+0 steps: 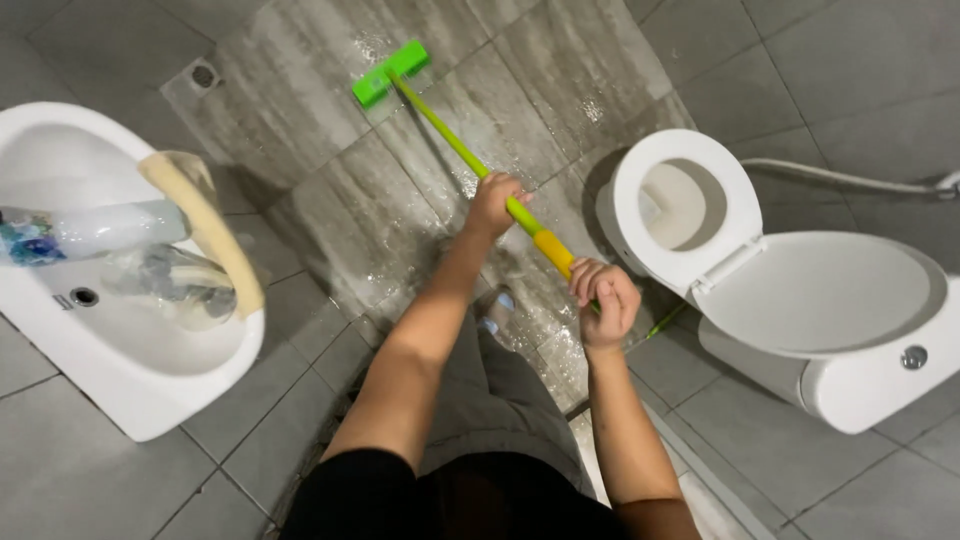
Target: The person sweeps water across the tiled bathroom floor using a green squeegee, moving the water toward the drain. They then use a handheld bidet sprayer to rinse the toilet bowl, the surrounding floor, and the squeegee itself.
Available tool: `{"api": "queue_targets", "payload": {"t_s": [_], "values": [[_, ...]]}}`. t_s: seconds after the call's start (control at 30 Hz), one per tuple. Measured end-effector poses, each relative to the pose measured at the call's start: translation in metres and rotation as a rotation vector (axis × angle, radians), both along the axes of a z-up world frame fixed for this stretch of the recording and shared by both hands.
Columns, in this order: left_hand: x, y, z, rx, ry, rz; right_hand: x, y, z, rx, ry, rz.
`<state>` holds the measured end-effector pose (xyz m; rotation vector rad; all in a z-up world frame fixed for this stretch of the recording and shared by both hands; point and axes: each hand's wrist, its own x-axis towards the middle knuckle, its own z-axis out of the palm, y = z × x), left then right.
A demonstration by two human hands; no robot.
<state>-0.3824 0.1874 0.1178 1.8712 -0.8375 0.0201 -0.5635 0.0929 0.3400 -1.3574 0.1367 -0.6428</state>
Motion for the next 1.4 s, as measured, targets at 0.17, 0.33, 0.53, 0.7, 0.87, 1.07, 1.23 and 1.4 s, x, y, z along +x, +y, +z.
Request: {"api": "queue_targets", "payload": {"t_s": [0.17, 0.33, 0.53, 0.7, 0.87, 1.07, 1.23, 1.4], "values": [[-0.016, -0.014, 0.005, -0.043, 0.134, -0.091, -0.032, -0.022, 0.011, 0.049, 0.045, -0.114], [-0.036, -0.003, 0.104, -0.042, 0.059, -0.121, -0.029, -0.017, 0.092, 0.055, -0.033, 0.024], [0.056, 0.03, 0.003, -0.034, 0.167, -0.103, 0.05, 0.001, 0.028, 0.194, -0.011, 0.124], [0.202, 0.079, -0.12, 0.319, 0.276, 0.277, 0.165, 0.057, -0.097, -0.018, 0.189, 0.128], [0.237, 0.144, -0.067, 0.263, 0.087, 0.373, 0.243, 0.102, -0.057, -0.172, -0.122, 0.225], [0.154, 0.117, -0.052, 0.22, 0.007, 0.419, 0.182, 0.05, -0.004, 0.045, 0.086, 0.355], [0.01, 0.085, 0.062, 0.048, 0.598, 0.295, 0.062, 0.01, 0.073, 0.067, 0.145, 0.423], [-0.044, 0.094, 0.058, 0.167, 0.132, 0.348, 0.015, 0.005, 0.063, 0.029, 0.155, 0.526]]}}
